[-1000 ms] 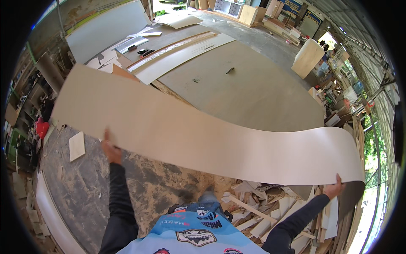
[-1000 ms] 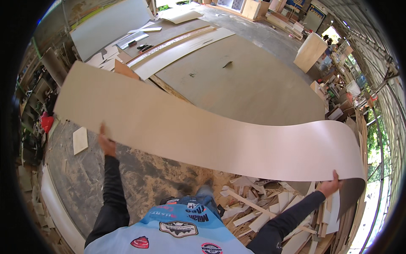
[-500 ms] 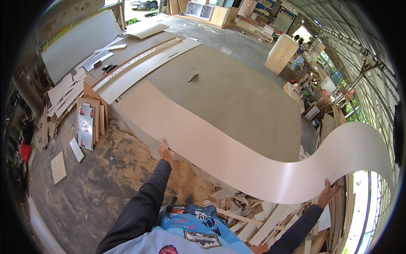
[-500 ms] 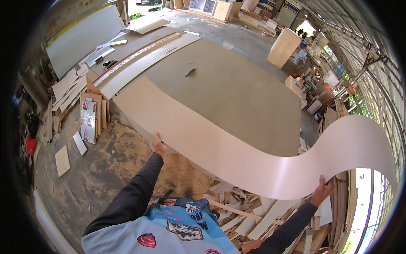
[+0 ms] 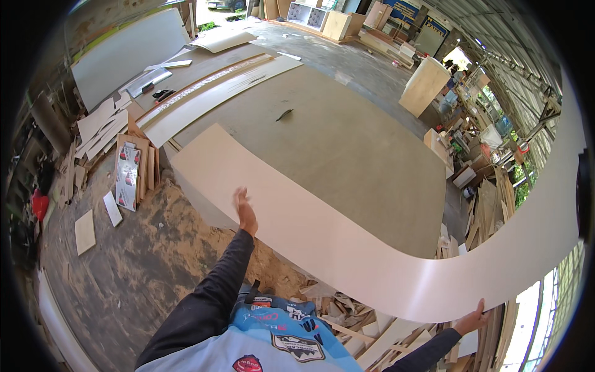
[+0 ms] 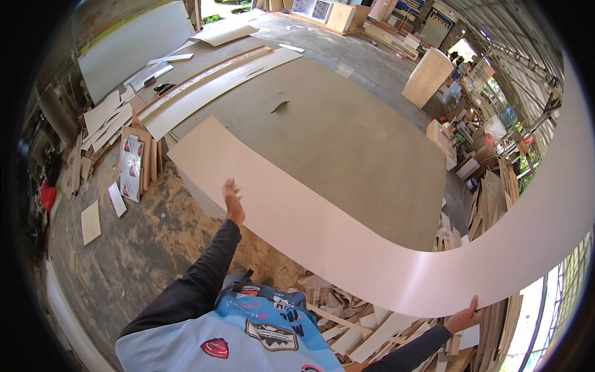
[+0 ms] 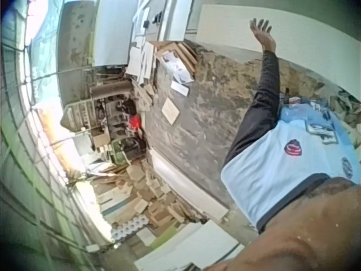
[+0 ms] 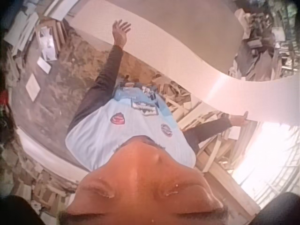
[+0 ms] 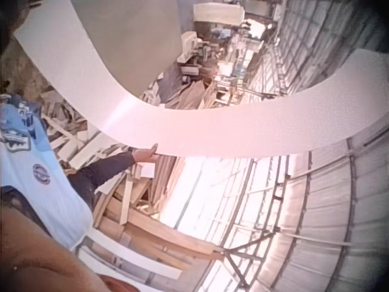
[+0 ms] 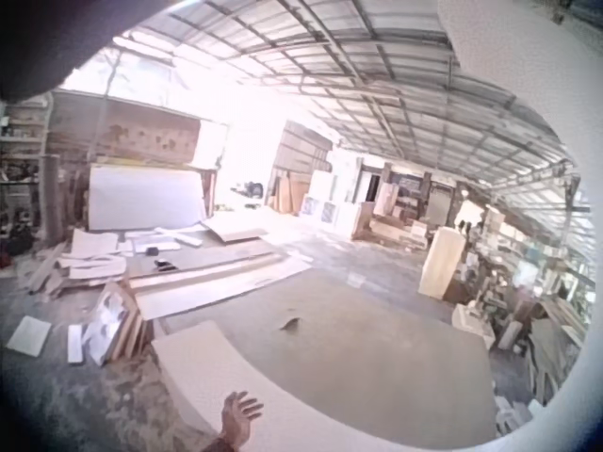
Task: The person picks up and organizes several white boards, then places one large white board inside a partially assembled white cabinet unit.
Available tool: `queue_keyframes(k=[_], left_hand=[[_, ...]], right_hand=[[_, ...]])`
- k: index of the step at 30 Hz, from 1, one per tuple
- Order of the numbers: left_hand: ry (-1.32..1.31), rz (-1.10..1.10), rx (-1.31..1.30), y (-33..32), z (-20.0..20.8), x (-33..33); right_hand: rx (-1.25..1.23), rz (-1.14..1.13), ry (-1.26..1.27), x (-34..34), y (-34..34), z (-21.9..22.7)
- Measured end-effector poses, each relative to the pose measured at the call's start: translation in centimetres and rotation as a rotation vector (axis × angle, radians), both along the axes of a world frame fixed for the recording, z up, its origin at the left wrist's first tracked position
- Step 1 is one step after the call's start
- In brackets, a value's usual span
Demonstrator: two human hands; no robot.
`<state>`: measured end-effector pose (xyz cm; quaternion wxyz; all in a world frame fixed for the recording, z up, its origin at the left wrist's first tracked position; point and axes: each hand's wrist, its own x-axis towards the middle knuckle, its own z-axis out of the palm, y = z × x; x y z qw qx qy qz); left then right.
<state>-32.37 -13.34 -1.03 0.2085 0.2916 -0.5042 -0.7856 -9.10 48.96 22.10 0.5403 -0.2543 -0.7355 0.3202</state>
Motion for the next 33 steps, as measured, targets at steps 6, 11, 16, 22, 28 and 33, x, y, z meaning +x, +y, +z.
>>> queue_keyframes(k=[6,11,16,22,28,33], left_hand=[[0.668,-0.757,0.685,4.1,12.1,0.2],[0.849,-0.737,1.073,7.6,14.1,0.7],[0.236,-0.2,0.879,7.9,2.8,-1.7],[0.157,-0.31,0.835,8.2,0.1,3.3],[-0.14,-0.268,0.688,8.8,-5.9,7.6],[-0.3,-0.355,0.585,11.8,-5.8,8.0]], right_hand=[[-0.003,-0.118,-0.005,0.3,1.2,2.7],[0.165,0.141,-0.048,-0.8,0.3,0.1],[0.362,0.418,-0.186,-2.6,-4.6,-1.6],[0.346,0.196,-0.344,1.9,0.3,-6.7],[0.548,-0.479,-0.044,2.8,-2.8,-16.6],[0.156,0.122,-0.683,4.9,-10.6,-36.6]])
